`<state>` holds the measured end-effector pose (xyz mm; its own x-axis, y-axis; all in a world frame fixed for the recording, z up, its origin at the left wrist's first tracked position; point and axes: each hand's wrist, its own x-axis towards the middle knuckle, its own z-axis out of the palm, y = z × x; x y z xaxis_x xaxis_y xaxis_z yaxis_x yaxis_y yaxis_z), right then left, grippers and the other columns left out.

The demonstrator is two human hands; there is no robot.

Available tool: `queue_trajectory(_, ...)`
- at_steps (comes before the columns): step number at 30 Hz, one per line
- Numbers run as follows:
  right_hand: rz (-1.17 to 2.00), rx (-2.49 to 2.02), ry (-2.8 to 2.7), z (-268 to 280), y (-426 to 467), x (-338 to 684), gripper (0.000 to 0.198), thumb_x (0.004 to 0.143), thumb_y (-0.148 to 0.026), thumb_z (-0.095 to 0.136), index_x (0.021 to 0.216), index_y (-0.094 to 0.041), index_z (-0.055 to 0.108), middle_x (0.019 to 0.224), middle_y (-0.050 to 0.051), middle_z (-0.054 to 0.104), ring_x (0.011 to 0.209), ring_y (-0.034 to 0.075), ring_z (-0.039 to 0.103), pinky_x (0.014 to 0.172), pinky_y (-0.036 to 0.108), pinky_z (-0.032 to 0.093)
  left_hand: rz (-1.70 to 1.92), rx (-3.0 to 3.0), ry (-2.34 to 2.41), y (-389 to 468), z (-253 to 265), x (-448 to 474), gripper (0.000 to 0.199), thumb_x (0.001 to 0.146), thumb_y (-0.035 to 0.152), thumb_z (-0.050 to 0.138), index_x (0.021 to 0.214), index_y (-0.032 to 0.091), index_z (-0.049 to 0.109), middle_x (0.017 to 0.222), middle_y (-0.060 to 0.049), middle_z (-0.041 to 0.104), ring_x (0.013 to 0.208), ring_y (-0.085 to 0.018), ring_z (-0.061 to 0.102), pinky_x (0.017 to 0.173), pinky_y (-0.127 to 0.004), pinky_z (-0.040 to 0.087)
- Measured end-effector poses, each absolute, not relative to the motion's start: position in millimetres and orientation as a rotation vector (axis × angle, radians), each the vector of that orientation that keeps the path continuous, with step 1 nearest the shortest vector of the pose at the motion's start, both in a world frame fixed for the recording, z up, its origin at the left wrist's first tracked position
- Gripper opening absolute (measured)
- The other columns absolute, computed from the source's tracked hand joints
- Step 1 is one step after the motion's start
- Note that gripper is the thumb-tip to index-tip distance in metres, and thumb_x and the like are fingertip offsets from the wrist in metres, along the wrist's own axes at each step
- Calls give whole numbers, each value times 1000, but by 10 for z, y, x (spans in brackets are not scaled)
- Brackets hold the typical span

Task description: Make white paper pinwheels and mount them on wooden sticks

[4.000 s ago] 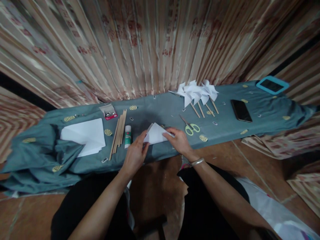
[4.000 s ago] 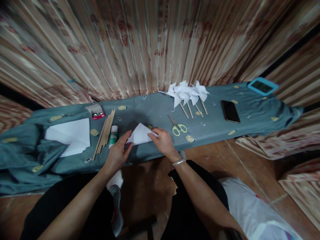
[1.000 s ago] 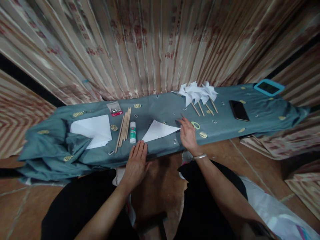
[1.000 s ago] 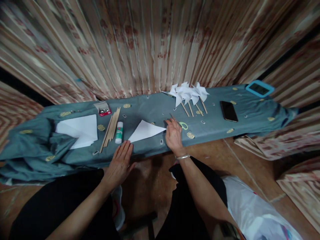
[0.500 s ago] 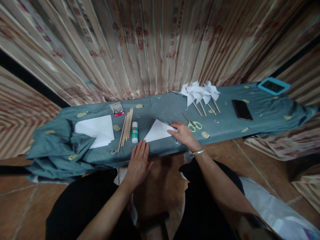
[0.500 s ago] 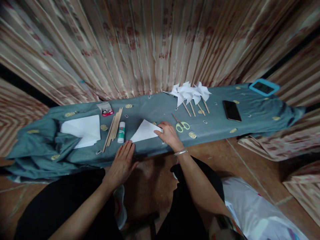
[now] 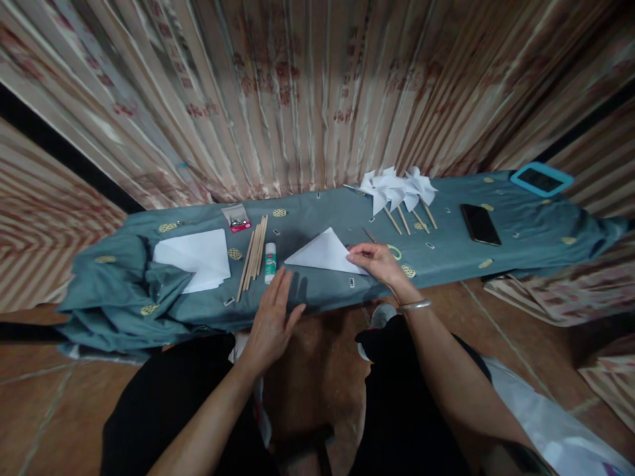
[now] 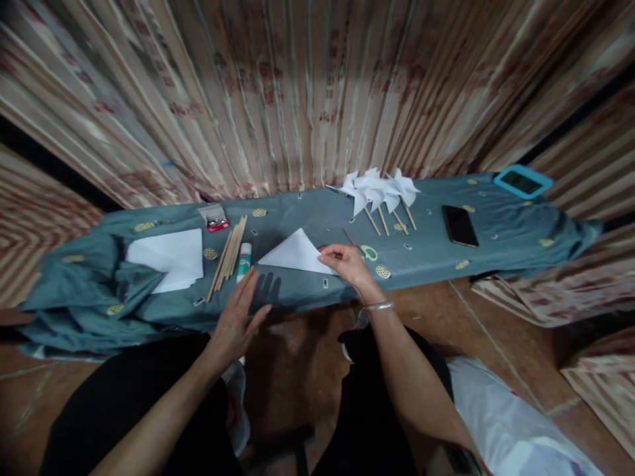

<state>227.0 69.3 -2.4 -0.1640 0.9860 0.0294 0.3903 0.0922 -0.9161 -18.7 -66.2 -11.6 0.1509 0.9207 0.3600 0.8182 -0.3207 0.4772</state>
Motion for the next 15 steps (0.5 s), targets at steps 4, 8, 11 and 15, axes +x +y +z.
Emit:
queue_trajectory(4,1329,-1214,-1522,116,642,2359,32,56,-46,81,70,-18,72,85,4,75,73,16,63,72,31,49,1102,2038,1695,-546,134,-266,56,95,41,42,146,18,34,154,-14,35,143,-25,31,116,-46,29)
queue_trajectory(8,1446,-1120,-1538,241,567,2382,29,54,-43,84,65,-19,72,90,4,75,84,17,64,81,32,47,1099,1529,1585,-385,198,-312,57,84,58,53,121,16,64,125,-13,66,118,-30,60,101,-46,47)
queue_trajectory(11,1477,-1082,-1544,304,535,2399,26,56,-40,85,65,-19,73,94,5,75,89,19,64,85,34,46,1031,1161,1436,-307,186,-249,63,67,71,63,93,15,74,92,-12,76,81,-30,72,66,-38,59)
queue_trajectory(15,1475,-1066,-1516,332,544,2463,22,57,-36,85,67,-20,75,95,4,75,88,17,64,85,34,46,983,946,1350,-295,247,-127,62,55,73,70,70,14,73,71,-13,75,57,-24,70,47,-29,51)
